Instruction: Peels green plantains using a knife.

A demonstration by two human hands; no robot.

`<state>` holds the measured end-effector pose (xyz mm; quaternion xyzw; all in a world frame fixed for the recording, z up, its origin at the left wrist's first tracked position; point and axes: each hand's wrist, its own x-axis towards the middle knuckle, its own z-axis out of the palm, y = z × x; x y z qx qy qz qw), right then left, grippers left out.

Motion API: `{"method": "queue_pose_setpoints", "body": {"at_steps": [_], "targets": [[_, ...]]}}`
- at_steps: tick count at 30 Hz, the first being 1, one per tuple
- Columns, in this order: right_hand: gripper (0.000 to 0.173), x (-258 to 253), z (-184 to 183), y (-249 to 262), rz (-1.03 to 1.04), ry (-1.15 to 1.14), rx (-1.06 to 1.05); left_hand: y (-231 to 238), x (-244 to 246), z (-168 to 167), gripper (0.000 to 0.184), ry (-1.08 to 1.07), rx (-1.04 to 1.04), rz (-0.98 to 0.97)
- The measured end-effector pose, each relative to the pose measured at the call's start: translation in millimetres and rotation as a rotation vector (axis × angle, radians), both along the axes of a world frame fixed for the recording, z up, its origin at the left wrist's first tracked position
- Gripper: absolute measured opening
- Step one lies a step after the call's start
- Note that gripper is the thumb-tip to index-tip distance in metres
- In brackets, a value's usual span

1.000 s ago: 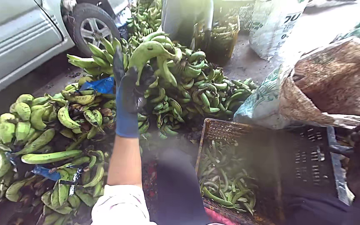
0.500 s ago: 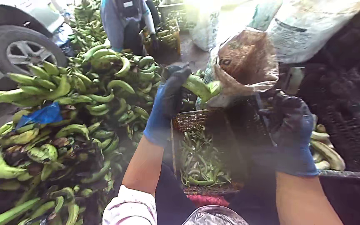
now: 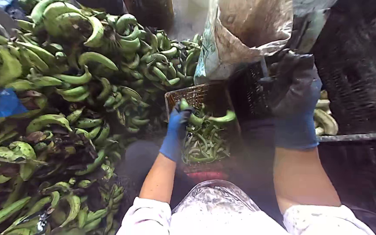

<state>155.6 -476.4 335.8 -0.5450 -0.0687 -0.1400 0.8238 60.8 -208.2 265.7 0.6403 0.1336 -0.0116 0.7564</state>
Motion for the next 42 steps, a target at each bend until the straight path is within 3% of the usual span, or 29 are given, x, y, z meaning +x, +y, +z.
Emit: {"method": "queue_pose_setpoints", "body": {"at_steps": [3, 7, 9, 13, 15, 17, 19, 21, 24, 26, 29, 33, 36, 42], "targets": [[0.031, -35, 0, 18, 0.028, -0.004, -0.063, 9, -7, 43, 0.051, -0.13, -0.166, -0.04], [0.046, -100, -61, 61, 0.187, 0.29, -0.25, 6, -12, 59, 0.06, -0.303, 0.067, 0.017], [0.048, -123, -58, 78, 0.26, 0.379, -0.392, 8, -16, 55, 0.061, -0.365, 0.099, 0.005], [0.031, -128, 3, 92, 0.178, -0.189, -0.176, 16, -28, 62, 0.056, -0.403, 0.054, -0.021], [0.03, -120, 11, 94, 0.143, -0.294, -0.192, 19, -34, 68, 0.057, -0.391, 0.044, -0.017], [0.033, -125, -28, 94, 0.331, -0.015, -0.446, 20, -39, 76, 0.054, -0.356, -0.012, 0.011], [0.043, -135, -73, 92, 0.716, 0.443, -0.666, 28, -37, 79, 0.053, -0.4, -0.237, -0.028], [0.047, -129, -78, 91, 0.863, 0.661, -0.665, 40, -23, 75, 0.053, -0.502, -0.542, -0.056], [0.034, -99, -40, 82, 0.672, 0.507, -0.396, 39, -9, 75, 0.047, -0.523, -0.681, -0.066], [0.041, -72, -14, 80, 0.506, 0.302, -0.385, 29, 10, 90, 0.043, -0.44, -0.598, 0.019], [0.042, -72, 12, 95, 0.344, 0.1, -0.488, 21, 30, 104, 0.043, -0.41, -0.356, 0.112], [0.045, -96, -4, 111, 0.275, -0.078, -0.688, 22, 40, 104, 0.044, -0.539, -0.169, 0.187], [0.044, -103, -20, 114, 0.215, -0.12, -0.862, 24, 38, 103, 0.04, -0.551, -0.159, 0.202], [0.045, -97, -24, 120, 0.128, -0.162, -1.011, 16, 36, 99, 0.042, -0.525, -0.195, 0.178]]}}
